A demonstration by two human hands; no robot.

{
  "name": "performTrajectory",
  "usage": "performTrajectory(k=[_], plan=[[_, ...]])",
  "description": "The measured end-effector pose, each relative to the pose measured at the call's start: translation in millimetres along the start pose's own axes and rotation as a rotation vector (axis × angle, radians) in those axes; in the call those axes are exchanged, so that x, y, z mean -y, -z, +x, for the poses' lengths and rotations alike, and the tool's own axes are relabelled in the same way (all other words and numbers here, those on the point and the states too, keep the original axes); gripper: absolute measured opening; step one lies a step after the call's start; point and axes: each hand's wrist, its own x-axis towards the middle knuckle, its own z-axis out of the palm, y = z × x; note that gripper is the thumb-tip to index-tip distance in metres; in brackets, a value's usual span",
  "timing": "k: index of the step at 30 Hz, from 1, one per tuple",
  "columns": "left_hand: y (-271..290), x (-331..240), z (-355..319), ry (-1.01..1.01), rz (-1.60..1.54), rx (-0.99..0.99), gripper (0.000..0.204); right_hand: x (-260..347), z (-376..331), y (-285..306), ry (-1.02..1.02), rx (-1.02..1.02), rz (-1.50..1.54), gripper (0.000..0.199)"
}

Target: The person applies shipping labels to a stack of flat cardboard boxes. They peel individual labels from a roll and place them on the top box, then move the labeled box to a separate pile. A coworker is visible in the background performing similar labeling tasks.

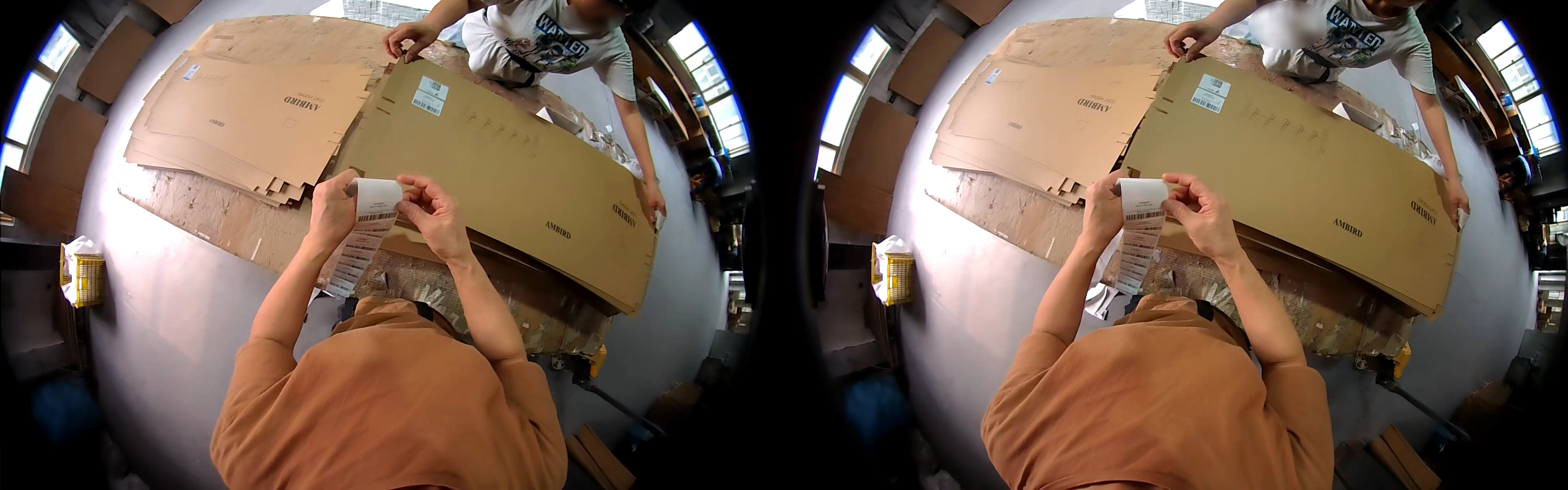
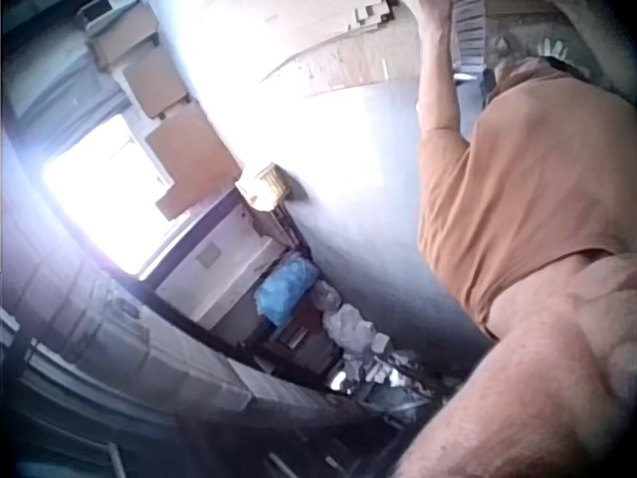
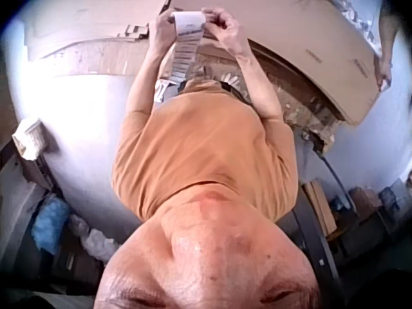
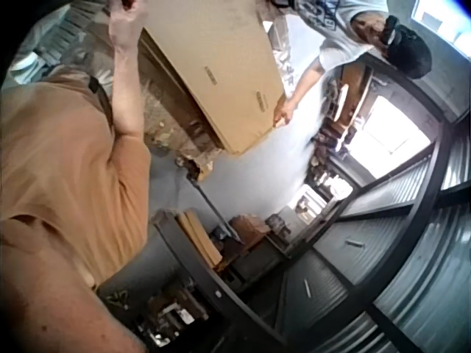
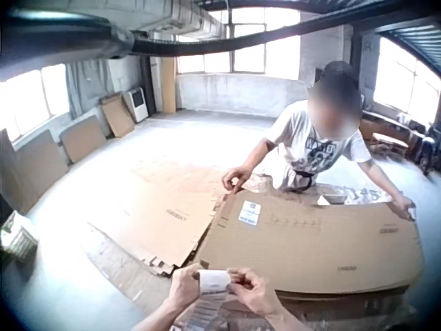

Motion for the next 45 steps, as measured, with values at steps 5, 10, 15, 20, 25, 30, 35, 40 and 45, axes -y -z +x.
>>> performTrajectory(k=[5,10,15,20,25,30,35,40,45], plan=[[24.8,-27.0,-26.3,-0.375,0.027,-0.154,0.036,23.1,-17.8,-19.1,-0.015,-0.013,0.019,0.025],[29.5,-40.0,-36.6,-0.318,-0.15,0.131,0.025,35.6,-27.6,-18.9,-0.018,-0.007,-0.051,0.022],[12.8,-47.0,-44.6,-0.154,-0.252,0.185,0.01,47.2,-41.7,-11.2,0.116,-0.075,-0.33,0.014],[-4.1,-52.7,-40.1,-0.139,-0.145,0.142,0.009,47.8,-47.1,-1.3,0.358,-0.2,-0.45,0.01],[-15.5,-51.7,-36.1,-0.106,-0.082,0.153,0.009,50.7,-59.7,12.7,0.293,-0.27,-0.457,0.008],[-25.7,-40.8,-35.8,-0.08,-0.063,0.206,0.008,62.5,-71.1,34.4,0.308,-0.419,-0.45,0.007],[-32.7,-36.4,-36.5,-0.034,-0.104,0.334,0.008,80.4,-86.5,60.5,0.209,-0.517,-0.217,0.005],[-45.6,-27.1,-32.9,-0.178,-0.169,0.361,0.01,86.3,-76.4,87.6,0.173,-0.506,-0.017,0.007],[-59.2,-18.9,-20.8,-0.304,-0.07,0.319,0.014,84.2,-31.4,109.3,0.09,-0.498,0.001,0.009]])
